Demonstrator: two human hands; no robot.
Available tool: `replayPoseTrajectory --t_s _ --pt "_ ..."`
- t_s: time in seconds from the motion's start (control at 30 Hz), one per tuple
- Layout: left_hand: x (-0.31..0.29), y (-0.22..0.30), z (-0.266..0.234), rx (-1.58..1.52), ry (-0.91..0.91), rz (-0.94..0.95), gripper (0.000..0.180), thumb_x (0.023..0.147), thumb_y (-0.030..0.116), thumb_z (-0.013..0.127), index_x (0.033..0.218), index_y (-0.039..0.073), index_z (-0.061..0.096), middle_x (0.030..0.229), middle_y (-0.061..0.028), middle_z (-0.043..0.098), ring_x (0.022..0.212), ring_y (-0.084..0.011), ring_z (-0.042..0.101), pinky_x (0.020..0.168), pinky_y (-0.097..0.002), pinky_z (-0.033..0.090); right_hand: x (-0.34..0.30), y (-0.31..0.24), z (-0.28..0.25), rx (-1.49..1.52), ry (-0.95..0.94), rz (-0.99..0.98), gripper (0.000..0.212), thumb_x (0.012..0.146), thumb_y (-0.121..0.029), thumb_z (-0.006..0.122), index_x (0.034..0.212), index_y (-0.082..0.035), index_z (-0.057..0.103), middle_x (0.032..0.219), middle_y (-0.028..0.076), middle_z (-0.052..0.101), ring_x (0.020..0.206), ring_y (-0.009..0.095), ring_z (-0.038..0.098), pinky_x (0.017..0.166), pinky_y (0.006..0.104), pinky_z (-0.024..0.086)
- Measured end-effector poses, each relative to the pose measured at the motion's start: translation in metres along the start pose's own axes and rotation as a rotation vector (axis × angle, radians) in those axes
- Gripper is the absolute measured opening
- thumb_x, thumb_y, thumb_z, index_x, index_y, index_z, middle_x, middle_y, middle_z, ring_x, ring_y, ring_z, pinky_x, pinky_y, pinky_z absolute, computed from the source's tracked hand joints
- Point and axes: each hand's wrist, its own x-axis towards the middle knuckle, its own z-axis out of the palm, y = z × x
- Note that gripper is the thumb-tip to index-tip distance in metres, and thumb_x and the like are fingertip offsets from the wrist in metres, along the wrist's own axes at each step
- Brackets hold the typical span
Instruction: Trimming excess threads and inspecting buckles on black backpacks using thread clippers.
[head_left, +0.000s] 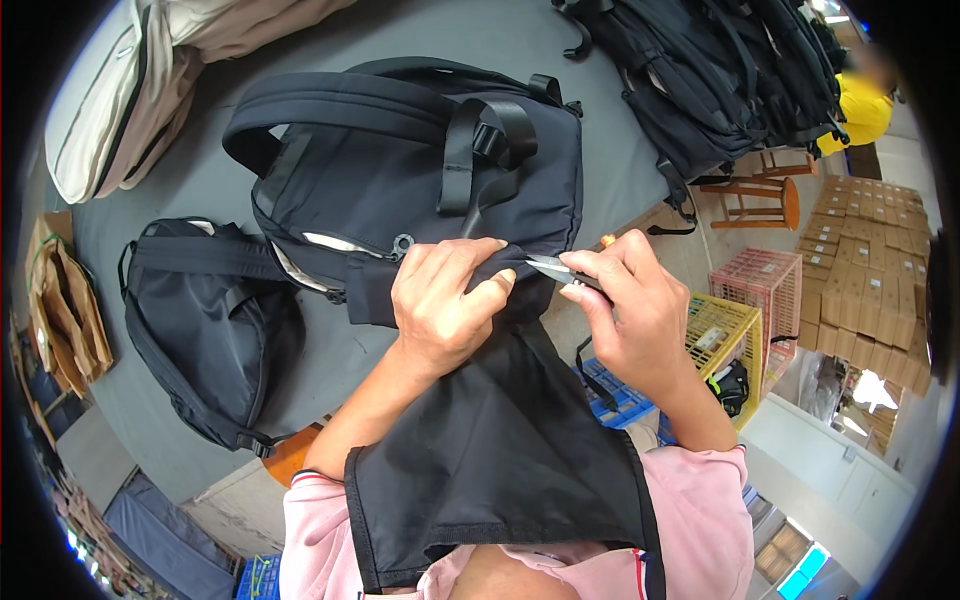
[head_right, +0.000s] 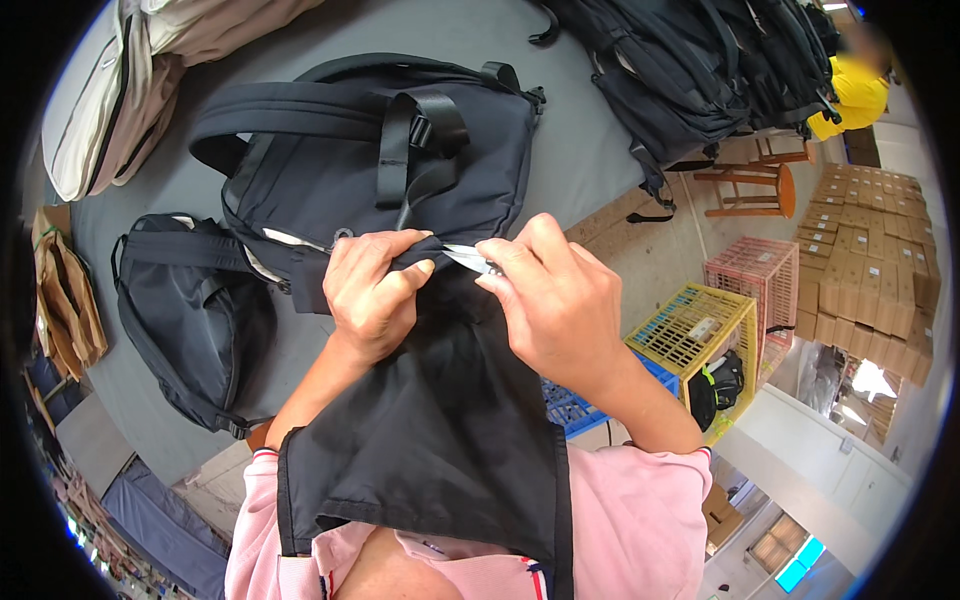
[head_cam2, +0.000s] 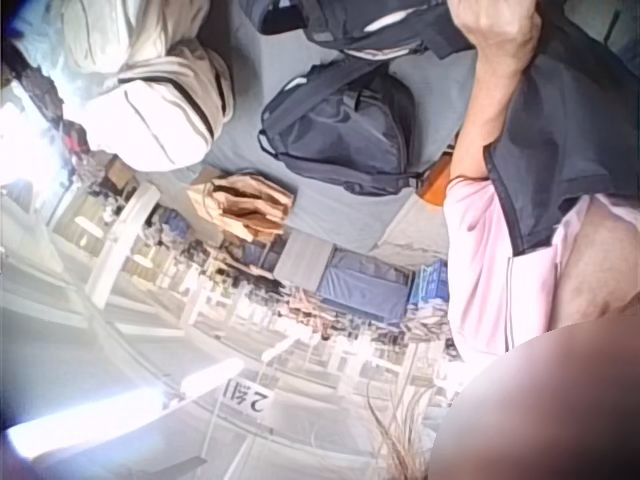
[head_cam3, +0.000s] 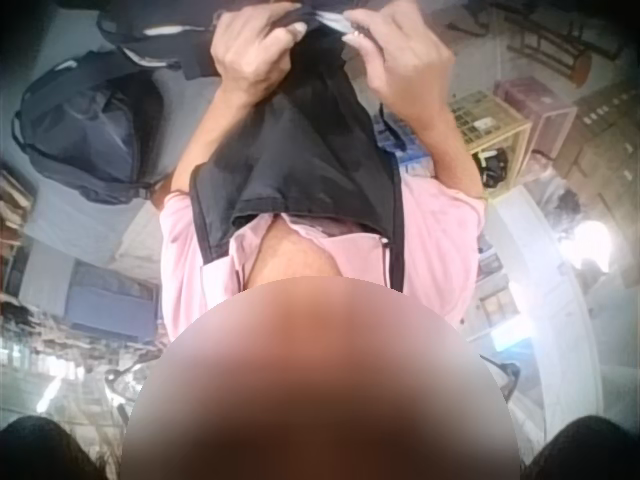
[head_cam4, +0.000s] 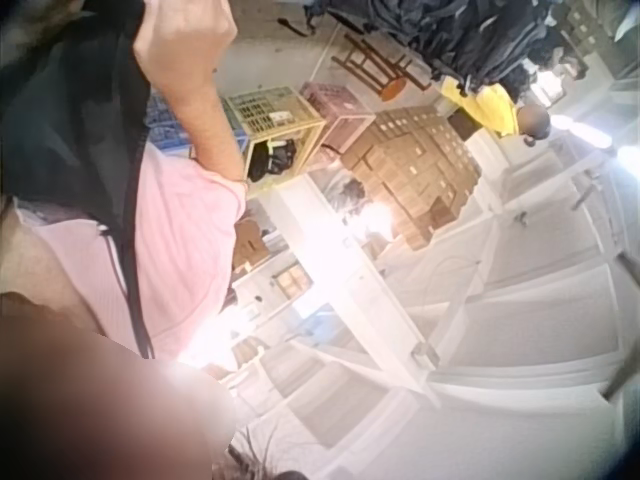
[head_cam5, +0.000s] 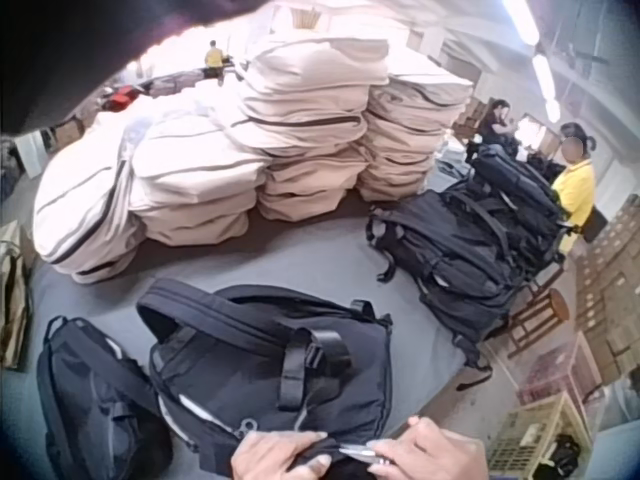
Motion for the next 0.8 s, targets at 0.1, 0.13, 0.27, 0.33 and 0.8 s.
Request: replayPoseTrajectory --t_s 0.1,0.13,0.27,0.33,0.8 --pt "-0.001 0.0 0.0 -0.014 -0.001 0.004 0.017 0.063 0.0 0.066 0.076 0.006 0.056 0.085 -0.0107 0.067 0.07 -0.0233 0.064 0.057 -0.0304 0.041 0.003 -0.006 -0.005 -0.152 -0.054 -0.074 0.025 0.072 -0.009 0.071 0.095 -0.005 0.064 0.08 0.006 0.051 0.062 0.02 0.056 0.054 0.0295 0.044" --pt "-0.001 0.0 0.0 -0.015 -0.003 0.005 0.017 0.064 0.0 0.066 0.077 0.006 0.056 0.085 -0.0107 0.067 0.07 -0.0234 0.064 0.057 -0.0304 0.041 0.004 -0.009 -0.005 -0.21 -0.048 -0.109 0.024 0.071 -0.009 0.07 0.095 -0.004 0.063 0.08 0.005 0.051 0.062 0.019 0.056 0.054 0.0292 0.043" --pt "-0.003 -0.001 0.0 -0.013 -0.003 0.004 0.018 0.064 0.0 0.066 0.077 0.006 0.056 0.085 -0.0108 0.067 0.07 -0.0237 0.064 0.058 -0.0305 0.042 0.002 -0.018 -0.004 -0.308 -0.054 -0.137 0.024 0.072 -0.008 0.068 0.094 -0.002 0.063 0.079 0.005 0.05 0.063 0.018 0.056 0.054 0.0289 0.044" --pt "-0.004 -0.003 0.004 0.009 0.034 0.011 0.012 0.064 0.007 0.065 0.075 0.008 0.059 0.084 -0.0092 0.067 0.069 -0.0205 0.063 0.058 -0.029 0.042 -0.003 -0.015 0.002 -0.244 -0.018 -0.084 0.023 0.072 -0.007 0.068 0.095 -0.003 0.064 0.079 0.006 0.05 0.064 0.019 0.057 0.055 0.0286 0.044" --pt "-0.005 -0.006 0.003 -0.01 0.026 0.009 0.013 0.064 0.005 0.064 0.075 0.007 0.059 0.085 -0.0105 0.067 0.071 -0.0221 0.064 0.06 -0.0299 0.042 0.0 -0.004 0.001 0.04 0.008 0.077 0.022 0.072 -0.008 0.071 0.092 -0.006 0.063 0.081 0.006 0.051 0.061 0.024 0.056 0.053 0.0307 0.044"
